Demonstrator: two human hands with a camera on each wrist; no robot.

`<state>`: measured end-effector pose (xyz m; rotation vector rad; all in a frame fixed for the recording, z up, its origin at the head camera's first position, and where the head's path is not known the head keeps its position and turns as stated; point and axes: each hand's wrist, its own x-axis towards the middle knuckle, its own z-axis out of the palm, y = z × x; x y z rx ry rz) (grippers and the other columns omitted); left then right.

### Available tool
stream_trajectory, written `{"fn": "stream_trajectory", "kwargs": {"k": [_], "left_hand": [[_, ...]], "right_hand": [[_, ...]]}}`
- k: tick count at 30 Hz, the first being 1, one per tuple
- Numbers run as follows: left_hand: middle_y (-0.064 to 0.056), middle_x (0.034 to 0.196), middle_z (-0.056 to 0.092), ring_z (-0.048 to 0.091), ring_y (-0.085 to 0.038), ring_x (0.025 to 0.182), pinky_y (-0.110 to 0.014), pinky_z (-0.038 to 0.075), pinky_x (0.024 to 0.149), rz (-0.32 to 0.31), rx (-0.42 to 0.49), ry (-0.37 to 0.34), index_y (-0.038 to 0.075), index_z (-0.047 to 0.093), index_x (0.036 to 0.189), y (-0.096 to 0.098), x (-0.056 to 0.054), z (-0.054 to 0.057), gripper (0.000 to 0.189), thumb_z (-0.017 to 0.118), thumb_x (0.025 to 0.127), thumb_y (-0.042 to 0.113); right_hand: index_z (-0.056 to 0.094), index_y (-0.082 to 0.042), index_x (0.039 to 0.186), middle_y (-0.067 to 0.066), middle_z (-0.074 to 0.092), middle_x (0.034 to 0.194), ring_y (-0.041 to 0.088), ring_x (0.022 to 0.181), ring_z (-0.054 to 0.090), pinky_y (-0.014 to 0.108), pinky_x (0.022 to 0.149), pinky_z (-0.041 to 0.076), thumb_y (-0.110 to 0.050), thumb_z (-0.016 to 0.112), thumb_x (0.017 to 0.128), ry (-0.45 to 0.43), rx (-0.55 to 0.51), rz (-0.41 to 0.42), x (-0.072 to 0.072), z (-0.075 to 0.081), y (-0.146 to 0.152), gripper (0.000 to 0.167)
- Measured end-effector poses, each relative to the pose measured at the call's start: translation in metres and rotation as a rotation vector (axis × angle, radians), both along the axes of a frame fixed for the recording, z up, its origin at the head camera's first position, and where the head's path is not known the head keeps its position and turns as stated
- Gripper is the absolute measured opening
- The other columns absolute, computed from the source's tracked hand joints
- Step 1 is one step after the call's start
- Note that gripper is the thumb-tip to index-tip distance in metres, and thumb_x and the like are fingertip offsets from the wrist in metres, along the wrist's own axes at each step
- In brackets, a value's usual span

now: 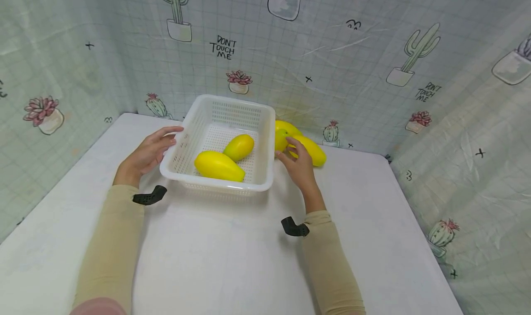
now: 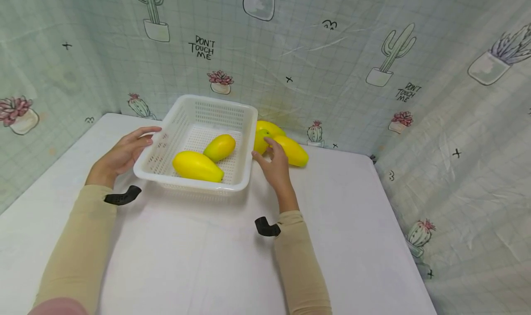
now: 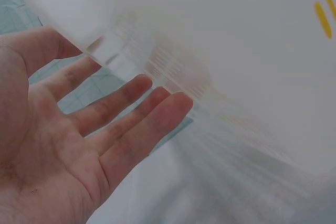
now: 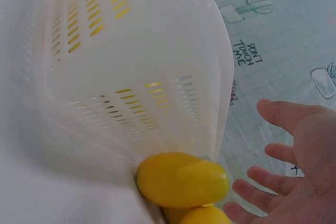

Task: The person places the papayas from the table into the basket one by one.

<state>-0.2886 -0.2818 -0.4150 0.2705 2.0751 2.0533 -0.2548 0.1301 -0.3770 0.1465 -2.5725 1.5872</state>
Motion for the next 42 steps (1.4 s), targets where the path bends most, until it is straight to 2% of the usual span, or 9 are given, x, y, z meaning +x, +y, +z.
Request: {"fn": "stream_trajectory", "kwargs": {"k": [20,33,42], "left_hand": [[-0.003,0.147,0.038,0.056,-0.011,0.112,-0.022,0.056,0.084,0.002,0.001,-0.005,0.023,0.037,0.148,0.000,-0.001,0.000,0.049,0.051,0.101,0.025],[-0.003,0.145,0.040,0.058,-0.011,0.109,-0.022,0.056,0.083,0.003,0.003,-0.009,0.022,0.038,0.147,0.000,0.000,0.000,0.049,0.052,0.100,0.026],[-0.001,0.143,0.041,0.058,-0.011,0.109,-0.022,0.056,0.084,-0.004,0.014,-0.005,0.022,0.038,0.147,0.000,0.000,0.001,0.049,0.052,0.100,0.024]], "right_hand": [[0.043,-0.011,0.143,0.011,0.044,0.147,0.034,0.133,0.046,0.045,0.109,0.042,-0.031,0.065,0.092,0.014,0.008,-0.019,-0.010,-0.004,0.002,0.058],[0.043,-0.012,0.143,0.009,0.045,0.147,0.029,0.132,0.048,0.044,0.109,0.042,-0.031,0.065,0.092,0.006,0.034,-0.021,-0.016,-0.001,0.001,0.059],[0.043,-0.014,0.143,0.009,0.044,0.148,0.031,0.133,0.046,0.045,0.110,0.042,-0.033,0.065,0.092,-0.001,0.070,-0.030,-0.020,-0.002,0.002,0.059]]}}
